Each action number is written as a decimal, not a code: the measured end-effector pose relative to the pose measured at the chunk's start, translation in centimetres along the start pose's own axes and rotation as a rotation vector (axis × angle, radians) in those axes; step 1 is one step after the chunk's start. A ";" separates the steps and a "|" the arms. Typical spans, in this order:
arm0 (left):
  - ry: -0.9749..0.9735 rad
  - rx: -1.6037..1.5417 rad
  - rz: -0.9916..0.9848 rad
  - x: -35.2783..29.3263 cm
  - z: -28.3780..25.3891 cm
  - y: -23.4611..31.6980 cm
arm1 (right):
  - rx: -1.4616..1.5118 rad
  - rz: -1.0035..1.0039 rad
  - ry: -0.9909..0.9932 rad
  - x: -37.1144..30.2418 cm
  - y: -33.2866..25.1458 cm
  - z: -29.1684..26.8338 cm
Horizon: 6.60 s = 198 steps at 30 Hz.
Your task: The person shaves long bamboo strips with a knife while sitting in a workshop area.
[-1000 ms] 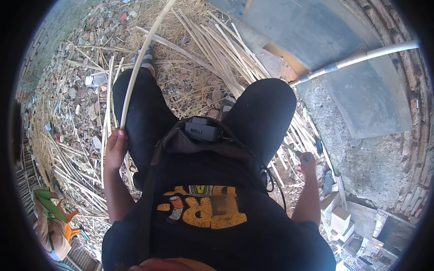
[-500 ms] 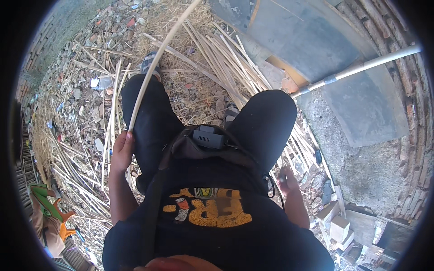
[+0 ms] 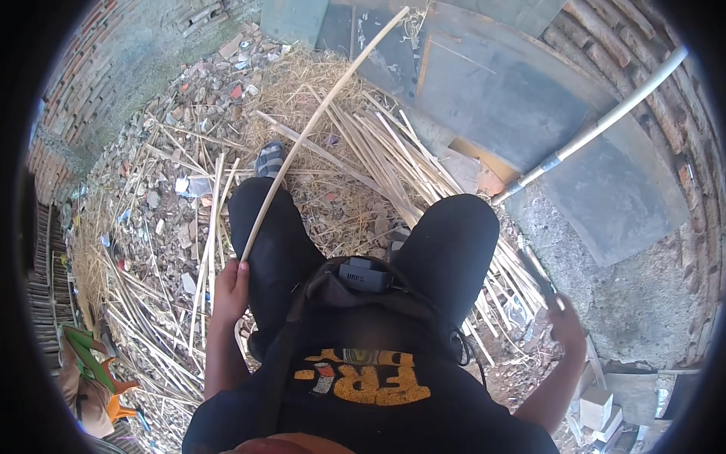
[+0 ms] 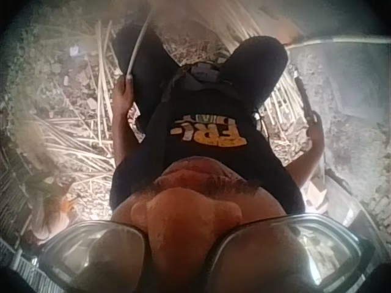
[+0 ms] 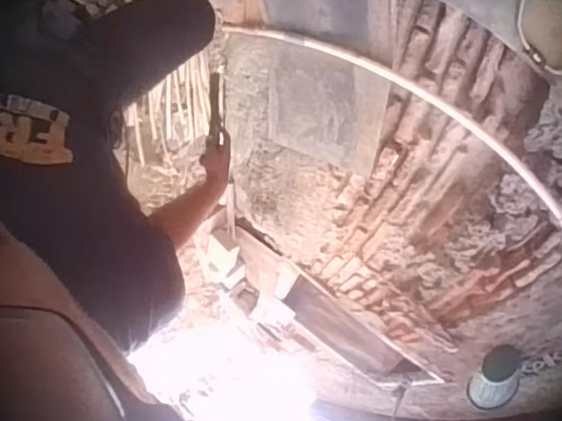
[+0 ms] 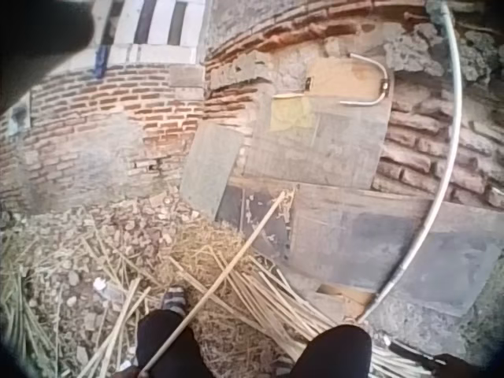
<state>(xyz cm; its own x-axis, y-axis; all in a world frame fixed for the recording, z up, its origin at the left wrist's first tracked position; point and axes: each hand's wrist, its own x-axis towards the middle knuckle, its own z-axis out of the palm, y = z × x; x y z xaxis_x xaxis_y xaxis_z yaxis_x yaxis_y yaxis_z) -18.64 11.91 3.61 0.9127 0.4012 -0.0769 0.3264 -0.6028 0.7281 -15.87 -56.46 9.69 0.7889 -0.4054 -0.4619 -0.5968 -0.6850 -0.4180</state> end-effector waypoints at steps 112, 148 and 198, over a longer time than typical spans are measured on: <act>-0.098 -0.022 0.036 0.3 -0.6 -0.1 | -0.357 -1.432 -0.177 6.2 -43.3 21.5; 0.070 0.351 0.123 0.3 1.1 0.9 | -0.145 -1.210 0.096 13.0 -43.9 21.8; -0.052 0.149 0.066 -2.8 0.2 -1.2 | -0.297 -1.376 -0.126 8.4 -43.4 20.8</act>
<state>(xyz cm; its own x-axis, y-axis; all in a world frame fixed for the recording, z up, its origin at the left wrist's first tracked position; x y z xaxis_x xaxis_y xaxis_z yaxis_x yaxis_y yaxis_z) -21.55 11.40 2.81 0.9434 0.3241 -0.0703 0.2950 -0.7235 0.6241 13.60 -17.57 7.70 0.6792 0.7269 0.1015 0.6930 -0.5896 -0.4149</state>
